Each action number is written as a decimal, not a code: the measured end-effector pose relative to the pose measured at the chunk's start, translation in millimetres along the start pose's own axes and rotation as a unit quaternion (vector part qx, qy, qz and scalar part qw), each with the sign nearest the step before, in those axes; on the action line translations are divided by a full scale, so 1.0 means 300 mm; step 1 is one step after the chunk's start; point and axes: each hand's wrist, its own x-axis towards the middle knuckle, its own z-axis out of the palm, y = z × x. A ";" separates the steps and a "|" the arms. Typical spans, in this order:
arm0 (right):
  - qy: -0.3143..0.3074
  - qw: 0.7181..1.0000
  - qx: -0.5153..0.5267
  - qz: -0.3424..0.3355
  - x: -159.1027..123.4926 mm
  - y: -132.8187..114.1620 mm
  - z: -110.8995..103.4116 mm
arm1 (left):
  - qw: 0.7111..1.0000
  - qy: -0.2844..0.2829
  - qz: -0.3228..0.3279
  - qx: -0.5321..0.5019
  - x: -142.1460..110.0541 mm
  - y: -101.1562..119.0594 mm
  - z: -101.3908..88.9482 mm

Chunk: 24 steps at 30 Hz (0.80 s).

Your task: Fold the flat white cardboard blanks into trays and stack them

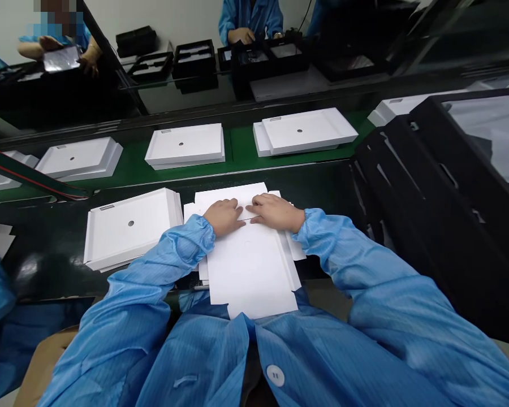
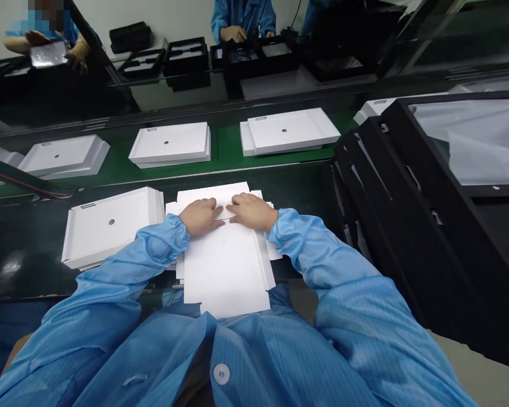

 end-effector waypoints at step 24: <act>-0.040 0.997 0.043 0.048 0.071 -0.016 -0.062 | 1.000 0.021 -0.004 -0.013 0.030 -0.029 0.013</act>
